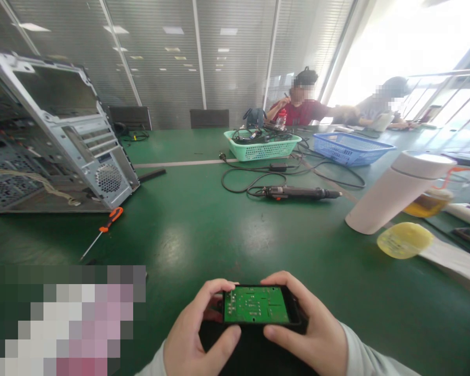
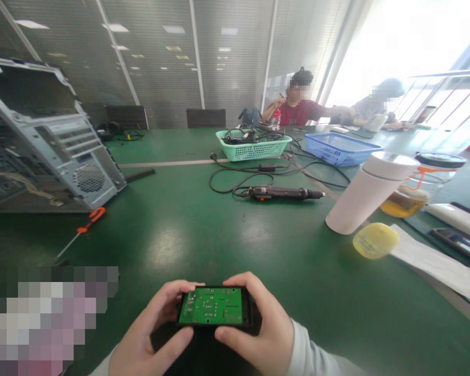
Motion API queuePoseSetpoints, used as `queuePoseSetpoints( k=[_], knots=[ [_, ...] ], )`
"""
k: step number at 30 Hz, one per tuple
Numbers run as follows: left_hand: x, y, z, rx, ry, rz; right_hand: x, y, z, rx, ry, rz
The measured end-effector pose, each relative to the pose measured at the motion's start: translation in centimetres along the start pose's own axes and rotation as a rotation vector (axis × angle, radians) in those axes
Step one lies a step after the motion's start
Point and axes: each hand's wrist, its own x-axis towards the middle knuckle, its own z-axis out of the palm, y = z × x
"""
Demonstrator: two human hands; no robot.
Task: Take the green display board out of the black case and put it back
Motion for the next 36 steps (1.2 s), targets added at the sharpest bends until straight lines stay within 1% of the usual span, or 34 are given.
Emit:
queuePoseSetpoints(
  k=[4,7,12,15,19,22,26,32,36],
  knots=[
    [0.2,0.4,-0.3,-0.057,-0.036,-0.036,0.0,0.1,0.0,0.047,0.01,-0.016],
    [0.5,0.6,-0.4,-0.082,-0.06,-0.075,-0.2,0.3,0.2,0.023,0.023,-0.04],
    [0.6,0.7,-0.5,-0.024,-0.02,-0.098,-0.3,0.2,0.2,-0.057,0.043,-0.043],
    [0.6,0.6,-0.5,-0.013,0.003,-0.062,-0.3,-0.2,0.3,-0.07,0.037,-0.021],
    [0.5,0.7,-0.8,-0.06,0.002,-0.014,-0.2,-1.0,0.5,-0.08,0.035,-0.009],
    [0.6,0.8,-1.1,-0.083,-0.005,-0.002,-0.2,-1.4,0.5,-0.079,0.028,-0.015],
    [0.7,0.7,-1.4,-0.074,-0.035,-0.008,-0.4,-1.2,0.5,-0.015,0.054,-0.015],
    [0.2,0.5,-0.9,0.01,0.081,-0.035,-0.7,-0.8,0.6,-0.014,0.133,0.02],
    [0.3,1.3,-0.7,0.067,-0.002,0.062,-0.6,-1.6,0.6,-0.012,0.107,-0.026]
  ],
)
